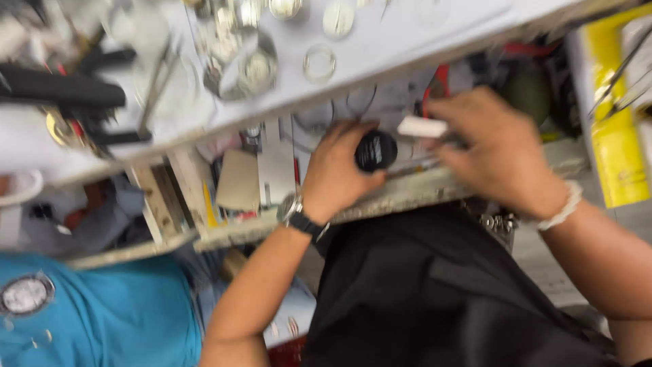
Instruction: The person uses tweezers to manipulate small components on a silver watch band and a watch case back on a cluttered workbench. They handle the watch parts with precision tools while surrounded by various watch movements and repair equipment.
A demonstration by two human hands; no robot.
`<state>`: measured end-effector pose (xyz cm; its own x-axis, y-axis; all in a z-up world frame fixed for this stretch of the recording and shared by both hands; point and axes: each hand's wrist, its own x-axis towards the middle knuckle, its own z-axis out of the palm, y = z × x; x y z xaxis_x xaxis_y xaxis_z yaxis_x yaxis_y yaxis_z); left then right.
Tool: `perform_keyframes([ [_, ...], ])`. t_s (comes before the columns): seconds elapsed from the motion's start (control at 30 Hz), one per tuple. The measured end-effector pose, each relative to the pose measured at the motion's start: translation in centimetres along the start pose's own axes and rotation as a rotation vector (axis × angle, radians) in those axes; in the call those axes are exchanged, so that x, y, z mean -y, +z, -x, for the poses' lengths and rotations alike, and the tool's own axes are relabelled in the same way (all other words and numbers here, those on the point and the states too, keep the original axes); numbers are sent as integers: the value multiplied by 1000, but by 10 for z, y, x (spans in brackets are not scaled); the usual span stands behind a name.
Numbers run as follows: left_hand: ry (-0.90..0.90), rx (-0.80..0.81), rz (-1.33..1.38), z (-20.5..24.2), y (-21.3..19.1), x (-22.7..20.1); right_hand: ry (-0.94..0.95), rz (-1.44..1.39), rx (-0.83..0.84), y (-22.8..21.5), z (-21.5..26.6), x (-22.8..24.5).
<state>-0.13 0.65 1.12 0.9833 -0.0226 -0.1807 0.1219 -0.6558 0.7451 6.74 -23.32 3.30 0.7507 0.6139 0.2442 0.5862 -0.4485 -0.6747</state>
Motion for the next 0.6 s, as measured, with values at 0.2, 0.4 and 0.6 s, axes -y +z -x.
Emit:
perform_keyframes([
  [0.2, 173, 51, -318, -18, 36, 29, 38, -151, -146, -12, 19, -17],
  [0.4, 202, 46, -405, -19, 39, 28, 268, -150, -87, -12, 30, -13],
  [0.6, 225, 33, -434, -19, 39, 27, 294, -271, -153, -1, 31, -10],
])
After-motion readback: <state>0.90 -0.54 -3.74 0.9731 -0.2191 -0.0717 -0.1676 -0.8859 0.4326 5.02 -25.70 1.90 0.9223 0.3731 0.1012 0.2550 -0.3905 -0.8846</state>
